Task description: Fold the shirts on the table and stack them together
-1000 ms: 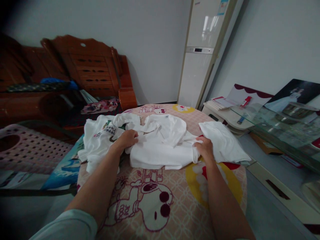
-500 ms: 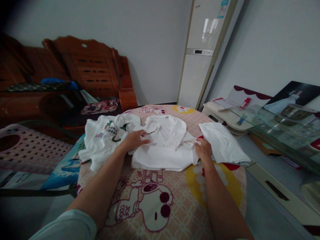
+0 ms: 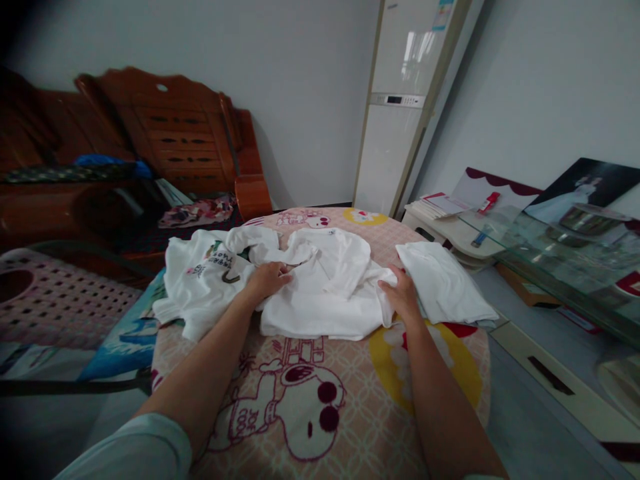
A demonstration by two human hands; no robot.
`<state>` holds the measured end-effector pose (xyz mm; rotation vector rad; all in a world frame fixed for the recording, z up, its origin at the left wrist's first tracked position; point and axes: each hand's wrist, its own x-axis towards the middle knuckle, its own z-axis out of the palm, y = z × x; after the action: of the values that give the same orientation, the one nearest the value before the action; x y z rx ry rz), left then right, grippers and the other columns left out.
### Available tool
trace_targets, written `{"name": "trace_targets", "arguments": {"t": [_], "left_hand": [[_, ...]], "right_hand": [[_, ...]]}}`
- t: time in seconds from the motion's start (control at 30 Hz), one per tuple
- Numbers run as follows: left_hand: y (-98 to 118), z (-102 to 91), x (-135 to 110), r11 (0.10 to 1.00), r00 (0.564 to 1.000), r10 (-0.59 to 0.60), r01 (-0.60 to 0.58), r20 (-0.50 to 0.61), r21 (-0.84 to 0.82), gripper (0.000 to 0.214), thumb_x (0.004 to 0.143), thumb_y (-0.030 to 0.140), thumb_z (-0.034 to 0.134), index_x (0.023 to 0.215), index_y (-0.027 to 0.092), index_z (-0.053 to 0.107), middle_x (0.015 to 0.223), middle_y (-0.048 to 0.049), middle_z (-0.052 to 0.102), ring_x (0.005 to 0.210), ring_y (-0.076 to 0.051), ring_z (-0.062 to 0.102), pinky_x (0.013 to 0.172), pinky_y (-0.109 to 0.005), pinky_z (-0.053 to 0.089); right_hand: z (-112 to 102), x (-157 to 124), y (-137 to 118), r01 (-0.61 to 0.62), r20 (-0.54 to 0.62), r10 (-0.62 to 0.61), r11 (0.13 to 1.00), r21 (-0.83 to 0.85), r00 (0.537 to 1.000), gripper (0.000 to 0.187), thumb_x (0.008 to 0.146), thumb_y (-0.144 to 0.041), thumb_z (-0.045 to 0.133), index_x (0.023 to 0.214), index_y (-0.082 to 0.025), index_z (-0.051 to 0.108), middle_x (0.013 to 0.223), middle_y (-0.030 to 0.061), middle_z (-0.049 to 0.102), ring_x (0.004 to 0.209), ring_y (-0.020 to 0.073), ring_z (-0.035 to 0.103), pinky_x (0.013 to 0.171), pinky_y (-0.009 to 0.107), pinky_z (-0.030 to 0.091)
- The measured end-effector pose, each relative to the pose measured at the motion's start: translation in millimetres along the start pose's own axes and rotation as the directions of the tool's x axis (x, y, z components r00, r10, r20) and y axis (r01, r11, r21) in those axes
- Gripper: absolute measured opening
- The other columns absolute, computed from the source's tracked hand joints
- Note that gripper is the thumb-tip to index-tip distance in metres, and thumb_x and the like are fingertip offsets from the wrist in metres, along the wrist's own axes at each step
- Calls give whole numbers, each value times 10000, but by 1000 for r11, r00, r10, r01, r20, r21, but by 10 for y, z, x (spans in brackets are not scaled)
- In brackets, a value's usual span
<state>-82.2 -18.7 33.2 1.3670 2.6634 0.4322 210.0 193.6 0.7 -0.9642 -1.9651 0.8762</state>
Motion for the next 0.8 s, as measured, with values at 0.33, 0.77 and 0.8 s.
{"name": "trace_targets", "arguments": {"t": [0.33,0.77,0.8], "left_hand": [[-146,-443,-73,739,993,10,69,114,-670,299,728,334,640,966,160,689,753,-24,702,643,-163,623,588,-246,450],[-41,-140,20,969,989,141,-145,-34,-202,302,798,306,604,1056,165,672,1037,-86,727,936,-211,680,841,-282,492],[-20,-92,39,962,986,161,-165,-37,-218,306,807,291,597,1080,167,660,1064,-83,721,951,-209,678,853,-286,494]], "right_hand": [[-316,-51,-345,-272,235,176,832,483,956,578,627,-359,726,1173,-172,704,1070,105,745,880,292,698,751,389,533],[-207,-19,-226,-27,-124,-42,863,-505,991,344,794,-404,572,976,-198,778,826,105,750,806,271,675,759,362,482],[-162,-12,-265,13,-102,-72,870,-493,992,360,810,-399,553,1001,-185,771,809,100,747,791,259,673,753,349,482]]}}
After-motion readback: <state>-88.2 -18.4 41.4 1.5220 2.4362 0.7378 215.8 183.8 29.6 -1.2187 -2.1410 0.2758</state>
